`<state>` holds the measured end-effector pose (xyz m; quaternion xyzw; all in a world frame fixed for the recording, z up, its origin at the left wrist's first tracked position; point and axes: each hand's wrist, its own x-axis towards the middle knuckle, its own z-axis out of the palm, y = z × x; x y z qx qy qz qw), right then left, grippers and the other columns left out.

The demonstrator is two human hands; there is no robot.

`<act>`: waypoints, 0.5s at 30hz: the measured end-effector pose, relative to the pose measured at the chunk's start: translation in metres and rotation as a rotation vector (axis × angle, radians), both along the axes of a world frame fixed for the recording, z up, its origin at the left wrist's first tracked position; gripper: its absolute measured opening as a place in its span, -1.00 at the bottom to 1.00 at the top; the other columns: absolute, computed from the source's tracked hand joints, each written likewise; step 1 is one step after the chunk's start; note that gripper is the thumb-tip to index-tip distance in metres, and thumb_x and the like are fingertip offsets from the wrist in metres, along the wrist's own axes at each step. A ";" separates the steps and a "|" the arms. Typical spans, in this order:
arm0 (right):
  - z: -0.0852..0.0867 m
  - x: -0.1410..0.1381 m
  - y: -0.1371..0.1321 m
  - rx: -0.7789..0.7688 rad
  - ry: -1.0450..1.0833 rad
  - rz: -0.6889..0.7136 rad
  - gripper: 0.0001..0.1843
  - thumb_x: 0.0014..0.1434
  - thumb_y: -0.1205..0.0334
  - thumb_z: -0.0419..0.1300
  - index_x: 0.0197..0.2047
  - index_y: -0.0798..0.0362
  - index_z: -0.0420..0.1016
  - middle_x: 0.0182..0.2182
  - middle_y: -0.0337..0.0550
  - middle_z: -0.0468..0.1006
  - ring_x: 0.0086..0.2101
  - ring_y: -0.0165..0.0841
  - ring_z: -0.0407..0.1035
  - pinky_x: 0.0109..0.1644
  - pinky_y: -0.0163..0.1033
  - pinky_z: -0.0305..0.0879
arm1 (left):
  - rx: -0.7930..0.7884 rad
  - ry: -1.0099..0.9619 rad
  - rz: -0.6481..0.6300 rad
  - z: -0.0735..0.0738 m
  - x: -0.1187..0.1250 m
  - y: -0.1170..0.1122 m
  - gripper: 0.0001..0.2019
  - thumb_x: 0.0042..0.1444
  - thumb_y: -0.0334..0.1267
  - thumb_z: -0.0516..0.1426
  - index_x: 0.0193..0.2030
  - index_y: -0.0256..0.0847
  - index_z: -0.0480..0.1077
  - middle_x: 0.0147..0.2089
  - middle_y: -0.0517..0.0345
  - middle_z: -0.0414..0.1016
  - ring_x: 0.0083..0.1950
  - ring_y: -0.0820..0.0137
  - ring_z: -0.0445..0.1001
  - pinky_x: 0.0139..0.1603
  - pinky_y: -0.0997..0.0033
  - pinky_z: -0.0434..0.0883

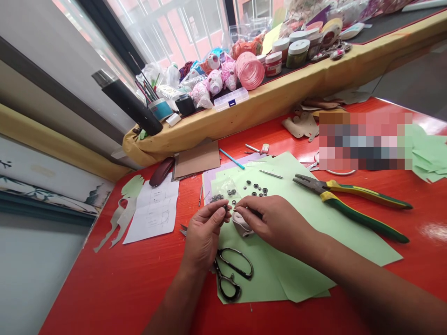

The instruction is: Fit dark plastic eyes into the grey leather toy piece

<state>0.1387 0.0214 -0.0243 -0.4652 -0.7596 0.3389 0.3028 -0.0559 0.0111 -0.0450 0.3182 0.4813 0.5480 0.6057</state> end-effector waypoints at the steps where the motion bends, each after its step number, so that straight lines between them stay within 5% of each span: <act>1: 0.000 0.000 0.000 -0.005 0.000 0.006 -0.77 0.44 0.23 0.15 -0.18 0.01 0.65 -0.40 -0.23 0.70 -0.40 -0.35 0.51 -0.32 -0.29 0.21 | 0.001 0.010 -0.004 0.000 0.000 0.000 -0.67 -0.12 -0.16 0.53 -0.19 -0.21 0.73 -0.29 0.05 0.69 -0.29 0.45 0.56 -0.17 0.51 0.52; 15: 0.003 0.001 0.000 0.010 -0.036 0.037 -0.75 0.45 0.19 0.16 -0.17 0.00 0.67 -0.35 -0.20 0.72 -0.40 -0.35 0.50 -0.32 -0.27 0.17 | 0.042 0.086 -0.053 0.003 0.001 -0.001 -0.73 -0.04 -0.17 0.50 -0.20 -0.21 0.73 -0.34 0.05 0.69 -0.32 0.40 0.61 -0.20 0.46 0.56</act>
